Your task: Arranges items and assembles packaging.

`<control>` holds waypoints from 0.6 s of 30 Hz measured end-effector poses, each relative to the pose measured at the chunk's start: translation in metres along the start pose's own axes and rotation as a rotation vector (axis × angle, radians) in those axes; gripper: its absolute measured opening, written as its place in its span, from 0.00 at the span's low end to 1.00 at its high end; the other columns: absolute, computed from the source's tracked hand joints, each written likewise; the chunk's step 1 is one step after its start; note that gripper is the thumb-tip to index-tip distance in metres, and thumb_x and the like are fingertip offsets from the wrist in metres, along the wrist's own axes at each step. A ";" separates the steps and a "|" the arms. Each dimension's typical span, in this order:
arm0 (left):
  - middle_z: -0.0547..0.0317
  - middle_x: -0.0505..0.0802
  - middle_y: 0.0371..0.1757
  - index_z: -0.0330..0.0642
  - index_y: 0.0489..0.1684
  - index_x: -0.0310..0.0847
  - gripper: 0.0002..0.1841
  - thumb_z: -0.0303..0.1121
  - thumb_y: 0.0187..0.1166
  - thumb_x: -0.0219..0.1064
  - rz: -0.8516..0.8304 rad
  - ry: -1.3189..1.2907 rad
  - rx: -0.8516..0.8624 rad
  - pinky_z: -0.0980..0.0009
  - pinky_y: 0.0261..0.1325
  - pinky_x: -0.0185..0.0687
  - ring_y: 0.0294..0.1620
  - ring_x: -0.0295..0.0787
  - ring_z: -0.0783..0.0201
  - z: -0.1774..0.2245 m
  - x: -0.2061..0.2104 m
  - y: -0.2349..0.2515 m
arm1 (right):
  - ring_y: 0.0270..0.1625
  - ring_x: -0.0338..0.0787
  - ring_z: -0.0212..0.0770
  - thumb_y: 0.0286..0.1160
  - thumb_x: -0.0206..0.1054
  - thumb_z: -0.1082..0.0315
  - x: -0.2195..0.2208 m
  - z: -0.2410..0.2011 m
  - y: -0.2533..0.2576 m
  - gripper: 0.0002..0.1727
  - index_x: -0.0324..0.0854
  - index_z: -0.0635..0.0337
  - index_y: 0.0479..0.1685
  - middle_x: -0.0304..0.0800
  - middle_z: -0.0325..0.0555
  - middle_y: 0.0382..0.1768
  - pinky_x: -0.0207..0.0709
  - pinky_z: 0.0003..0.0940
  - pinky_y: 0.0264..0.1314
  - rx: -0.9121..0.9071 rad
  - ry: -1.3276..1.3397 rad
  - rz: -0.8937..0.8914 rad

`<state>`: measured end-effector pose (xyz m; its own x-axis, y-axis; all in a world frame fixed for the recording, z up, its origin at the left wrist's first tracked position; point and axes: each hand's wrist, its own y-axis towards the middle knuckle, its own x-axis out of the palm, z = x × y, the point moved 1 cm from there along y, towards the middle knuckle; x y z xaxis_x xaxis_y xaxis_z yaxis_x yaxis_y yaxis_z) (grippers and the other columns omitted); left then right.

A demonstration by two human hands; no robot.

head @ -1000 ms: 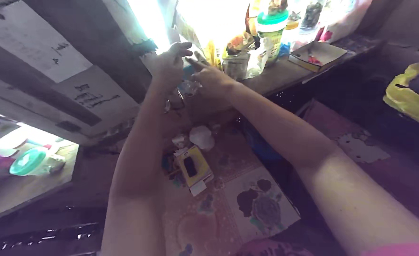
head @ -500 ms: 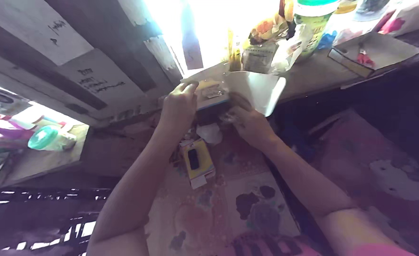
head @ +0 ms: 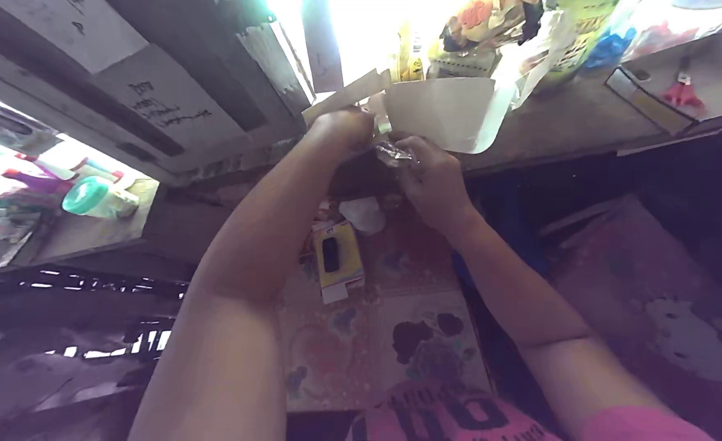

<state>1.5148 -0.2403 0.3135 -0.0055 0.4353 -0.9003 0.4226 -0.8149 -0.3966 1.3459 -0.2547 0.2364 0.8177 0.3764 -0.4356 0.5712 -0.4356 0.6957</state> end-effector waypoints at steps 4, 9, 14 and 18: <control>0.25 0.82 0.72 0.25 0.72 0.75 0.20 0.31 0.88 0.57 0.026 -0.028 -0.148 0.30 0.73 0.68 0.77 0.76 0.29 0.002 -0.005 0.006 | 0.49 0.95 0.48 0.76 0.67 0.75 -0.003 0.006 0.005 0.12 0.86 0.70 0.54 0.93 0.60 0.50 0.88 0.38 0.55 -0.005 0.018 0.053; 0.28 0.82 0.73 0.25 0.71 0.75 0.21 0.34 0.89 0.56 0.127 -0.184 -0.271 0.34 0.76 0.69 0.79 0.76 0.33 0.007 0.005 0.005 | 0.47 0.95 0.51 0.76 0.68 0.75 -0.004 0.008 0.008 0.12 0.86 0.69 0.54 0.93 0.59 0.48 0.88 0.42 0.51 -0.034 0.026 -0.008; 0.30 0.82 0.74 0.29 0.68 0.80 0.16 0.25 0.87 0.59 0.089 -0.008 -0.122 0.36 0.77 0.70 0.79 0.76 0.32 0.003 -0.002 0.002 | 0.54 0.94 0.60 0.79 0.64 0.76 0.015 0.018 0.015 0.09 0.88 0.65 0.49 0.88 0.62 0.64 0.88 0.54 0.53 -0.114 -0.046 -0.333; 0.30 0.79 0.78 0.27 0.75 0.74 0.22 0.35 0.93 0.48 0.059 -0.145 -0.260 0.34 0.80 0.62 0.83 0.72 0.34 0.007 -0.029 -0.012 | 0.67 0.85 0.65 0.78 0.63 0.79 0.017 0.015 0.040 0.17 0.88 0.59 0.62 0.69 0.58 0.85 0.85 0.52 0.61 -0.071 -0.284 -0.421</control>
<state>1.5035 -0.2454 0.3429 -0.0955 0.3161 -0.9439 0.6434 -0.7040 -0.3008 1.3841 -0.2780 0.2484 0.5108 0.2658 -0.8176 0.8570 -0.2333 0.4596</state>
